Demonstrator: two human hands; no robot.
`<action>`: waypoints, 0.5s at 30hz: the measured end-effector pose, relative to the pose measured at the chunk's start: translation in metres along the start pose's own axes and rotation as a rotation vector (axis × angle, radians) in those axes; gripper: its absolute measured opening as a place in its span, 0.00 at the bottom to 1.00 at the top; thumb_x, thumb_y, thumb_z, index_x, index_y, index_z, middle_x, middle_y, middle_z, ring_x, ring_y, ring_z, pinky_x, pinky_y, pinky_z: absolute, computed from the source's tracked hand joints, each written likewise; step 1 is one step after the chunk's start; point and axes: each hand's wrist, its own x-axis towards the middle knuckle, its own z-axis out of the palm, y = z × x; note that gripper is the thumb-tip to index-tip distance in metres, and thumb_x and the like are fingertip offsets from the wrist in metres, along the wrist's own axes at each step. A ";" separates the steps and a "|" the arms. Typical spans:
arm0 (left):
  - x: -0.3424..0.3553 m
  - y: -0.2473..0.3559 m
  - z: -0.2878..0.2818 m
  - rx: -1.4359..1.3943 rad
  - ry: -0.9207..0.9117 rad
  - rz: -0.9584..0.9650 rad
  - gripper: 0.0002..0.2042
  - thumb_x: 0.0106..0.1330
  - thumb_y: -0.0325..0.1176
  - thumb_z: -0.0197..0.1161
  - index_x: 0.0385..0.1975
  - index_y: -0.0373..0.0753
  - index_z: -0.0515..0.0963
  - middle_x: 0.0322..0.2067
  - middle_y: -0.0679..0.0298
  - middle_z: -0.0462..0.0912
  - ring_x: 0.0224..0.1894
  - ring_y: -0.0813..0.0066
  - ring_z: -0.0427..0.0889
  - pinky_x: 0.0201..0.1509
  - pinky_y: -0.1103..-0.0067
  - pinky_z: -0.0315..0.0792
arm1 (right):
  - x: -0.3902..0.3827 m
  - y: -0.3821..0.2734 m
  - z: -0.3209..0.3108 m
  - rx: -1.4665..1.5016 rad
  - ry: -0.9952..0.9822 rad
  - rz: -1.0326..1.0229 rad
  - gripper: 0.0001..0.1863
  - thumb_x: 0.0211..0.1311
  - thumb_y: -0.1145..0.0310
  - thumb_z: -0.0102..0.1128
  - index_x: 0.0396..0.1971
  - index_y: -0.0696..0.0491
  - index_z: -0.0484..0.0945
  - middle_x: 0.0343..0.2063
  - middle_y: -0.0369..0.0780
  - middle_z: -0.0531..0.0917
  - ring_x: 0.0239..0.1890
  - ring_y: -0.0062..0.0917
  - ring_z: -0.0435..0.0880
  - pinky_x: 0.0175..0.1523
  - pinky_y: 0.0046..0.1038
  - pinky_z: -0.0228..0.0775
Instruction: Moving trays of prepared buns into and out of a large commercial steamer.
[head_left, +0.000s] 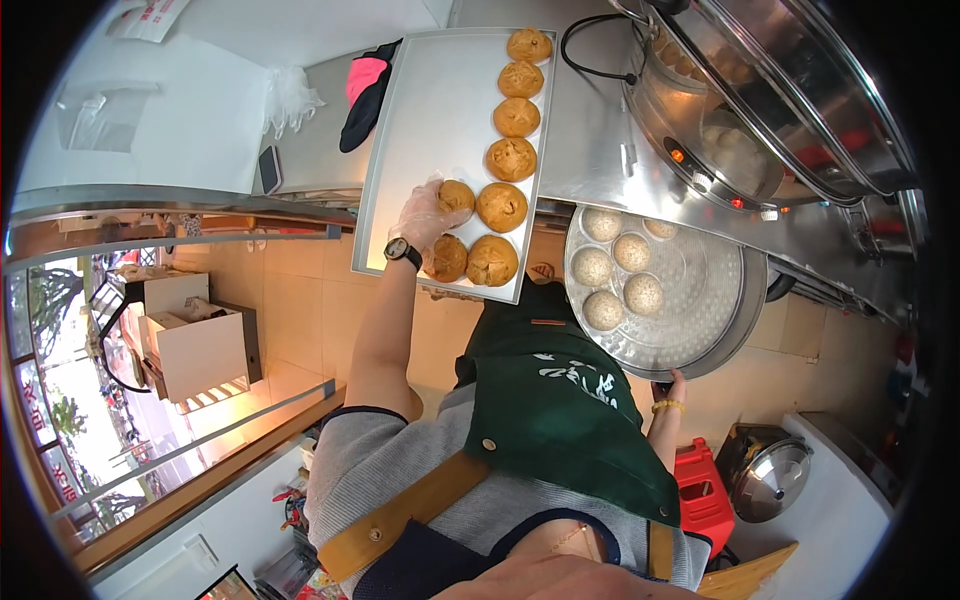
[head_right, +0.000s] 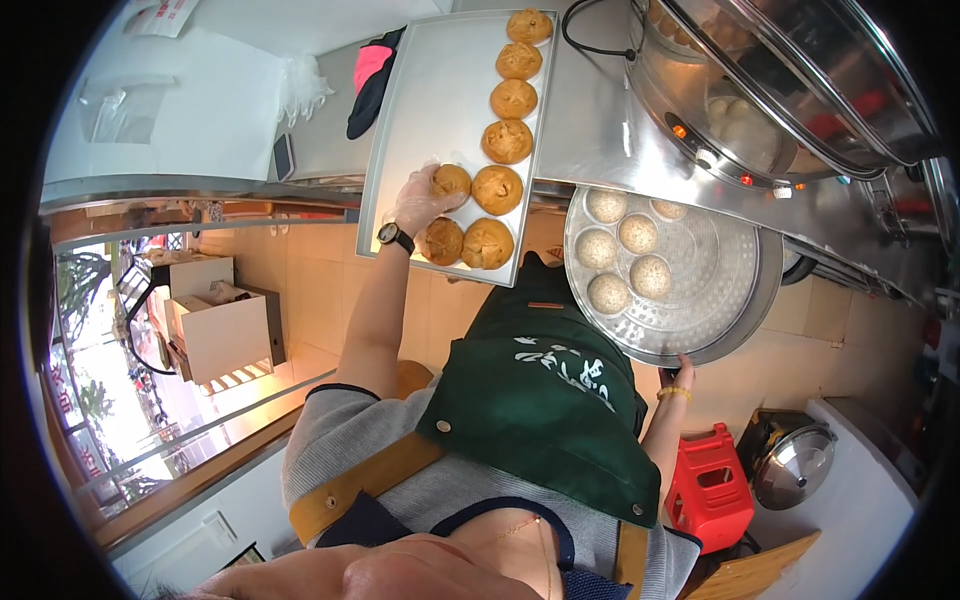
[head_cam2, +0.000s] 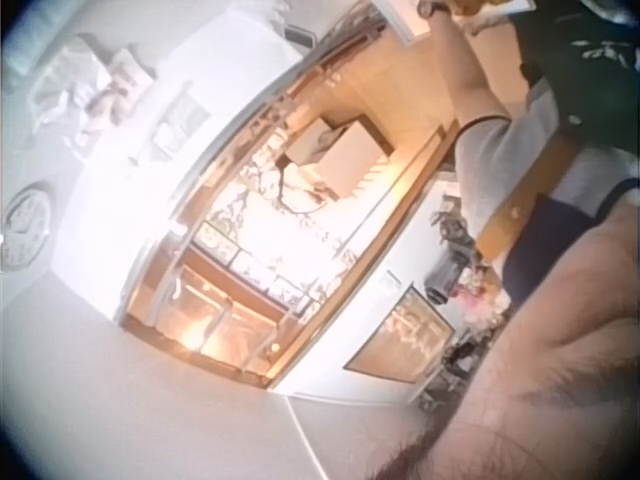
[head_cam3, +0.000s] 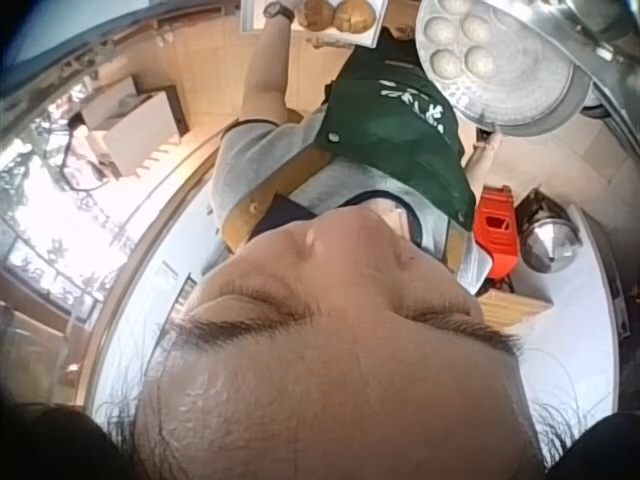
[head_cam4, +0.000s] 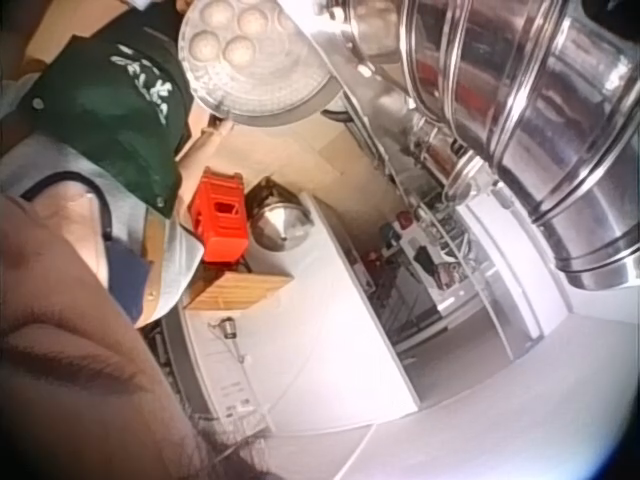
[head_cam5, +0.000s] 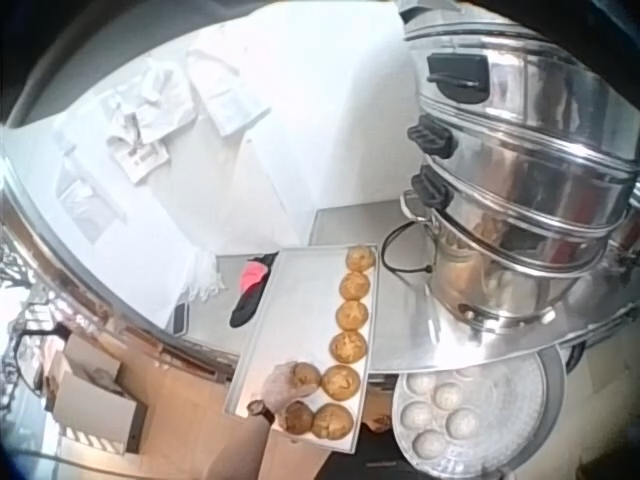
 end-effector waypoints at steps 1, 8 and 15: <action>0.000 0.001 -0.001 0.000 -0.001 0.002 0.36 0.41 0.45 0.66 0.50 0.33 0.61 0.46 0.48 0.65 0.50 0.59 0.65 0.53 0.74 0.61 | -0.001 0.000 0.000 0.008 0.001 0.000 0.18 0.40 0.67 0.57 0.35 0.54 0.68 0.32 0.40 0.73 0.35 0.31 0.72 0.32 0.29 0.71; -0.003 0.004 -0.004 -0.003 -0.002 0.013 0.35 0.42 0.44 0.66 0.50 0.33 0.61 0.46 0.48 0.65 0.49 0.59 0.66 0.52 0.75 0.62 | 0.002 0.001 -0.002 0.017 -0.022 -0.024 0.21 0.40 0.66 0.58 0.37 0.58 0.66 0.34 0.43 0.70 0.35 0.34 0.72 0.30 0.31 0.72; 0.001 -0.012 0.006 0.011 0.077 0.050 0.37 0.41 0.43 0.67 0.50 0.31 0.60 0.46 0.47 0.65 0.49 0.59 0.66 0.52 0.74 0.62 | 0.007 0.002 -0.003 -0.002 -0.029 -0.020 0.22 0.39 0.66 0.58 0.38 0.57 0.66 0.35 0.43 0.71 0.35 0.34 0.72 0.30 0.31 0.71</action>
